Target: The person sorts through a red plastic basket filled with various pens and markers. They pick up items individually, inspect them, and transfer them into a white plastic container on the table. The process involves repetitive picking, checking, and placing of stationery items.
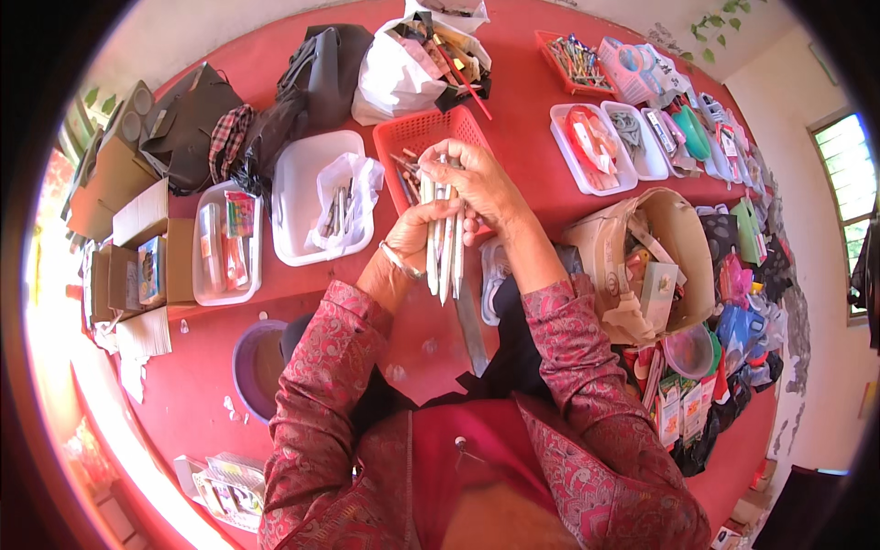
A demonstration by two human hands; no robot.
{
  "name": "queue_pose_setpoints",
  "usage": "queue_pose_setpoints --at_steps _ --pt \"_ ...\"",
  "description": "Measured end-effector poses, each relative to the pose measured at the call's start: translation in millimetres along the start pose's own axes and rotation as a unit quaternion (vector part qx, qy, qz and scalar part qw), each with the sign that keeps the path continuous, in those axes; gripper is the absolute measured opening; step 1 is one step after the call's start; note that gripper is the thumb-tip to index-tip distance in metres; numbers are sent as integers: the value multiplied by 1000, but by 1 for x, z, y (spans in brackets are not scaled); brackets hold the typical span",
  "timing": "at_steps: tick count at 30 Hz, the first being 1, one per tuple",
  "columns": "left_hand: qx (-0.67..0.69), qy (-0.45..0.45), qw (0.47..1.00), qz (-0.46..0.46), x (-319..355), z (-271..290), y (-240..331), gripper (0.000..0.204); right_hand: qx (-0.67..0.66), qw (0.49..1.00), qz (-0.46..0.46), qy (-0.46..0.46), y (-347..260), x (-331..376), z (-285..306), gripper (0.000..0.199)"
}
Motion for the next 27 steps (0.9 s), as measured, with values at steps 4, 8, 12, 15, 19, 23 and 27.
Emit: queue_pose_setpoints --at_steps 4,8,12,15,19,23,27 --pt "-7 20 1000 22 2 9 -6 19 -6 999 -46 -2 9 -2 0 35" --pt "17 83 995 -58 1 23 18 9 -217 968 -69 102 37 -8 20 41" --pt "-44 172 975 -137 6 41 53 20 -254 959 -124 35 52 -1 2 45" --pt "-64 120 973 -188 4 38 69 37 -141 986 -79 -45 65 -7 -13 48" --pt "-122 212 951 -190 12 28 66 44 93 994 48 -29 53 -13 -12 41" --pt "-128 216 953 -171 7 53 67 35 73 993 -20 -86 42 -1 -25 38" --pt "-136 138 974 -114 -2 56 55 41 -14 995 -22 -98 54 -6 -31 31"
Point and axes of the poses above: each hand's wrist, its own x-axis away from the middle knuckle, its own z-axis out of the back of the hand, y = z × x, the point moved 10 cm from there along -x, towards the middle knuckle, and after that the axes turned 2 degrees about -y, right-handed, at the moved point
